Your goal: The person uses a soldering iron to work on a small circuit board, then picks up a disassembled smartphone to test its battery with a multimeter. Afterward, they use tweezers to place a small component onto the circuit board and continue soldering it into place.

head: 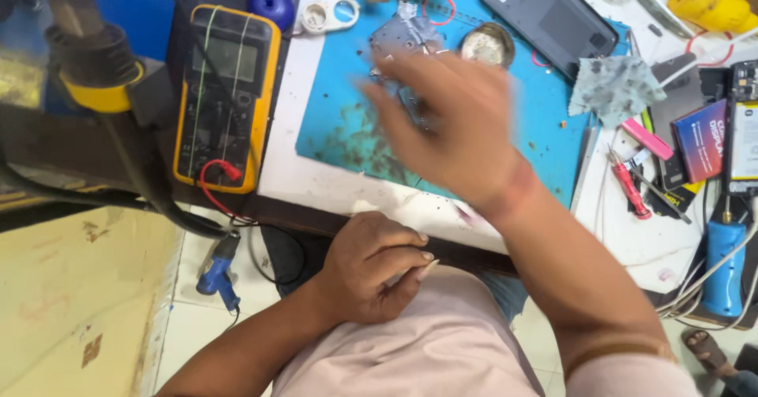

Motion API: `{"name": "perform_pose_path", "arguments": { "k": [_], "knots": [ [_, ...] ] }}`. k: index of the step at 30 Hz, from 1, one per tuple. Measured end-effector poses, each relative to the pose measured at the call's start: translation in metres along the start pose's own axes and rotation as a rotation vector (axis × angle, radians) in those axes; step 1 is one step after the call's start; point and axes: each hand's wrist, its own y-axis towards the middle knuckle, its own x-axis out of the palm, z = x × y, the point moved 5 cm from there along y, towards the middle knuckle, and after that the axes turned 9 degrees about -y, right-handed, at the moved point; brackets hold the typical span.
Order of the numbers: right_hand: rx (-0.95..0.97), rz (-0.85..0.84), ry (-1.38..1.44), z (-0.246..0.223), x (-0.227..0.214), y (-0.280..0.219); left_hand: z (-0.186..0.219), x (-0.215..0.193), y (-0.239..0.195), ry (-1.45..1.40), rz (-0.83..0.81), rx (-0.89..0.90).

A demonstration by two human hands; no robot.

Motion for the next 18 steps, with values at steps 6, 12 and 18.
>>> {"name": "perform_pose_path", "arguments": {
  "k": [6, 12, 18],
  "knots": [
    [0.732, 0.208, -0.392, 0.154, -0.153, -0.170, -0.003, 0.016, 0.009, -0.071, -0.070, 0.002],
    [1.025, 0.082, -0.452, 0.226, -0.207, -0.260, -0.001, 0.037, 0.021, -0.089, -0.143, 0.057],
    [1.029, 0.116, -0.310, 0.231, -0.198, -0.251, 0.004, 0.042, 0.022, -0.063, -0.148, 0.061]
  ]
}}
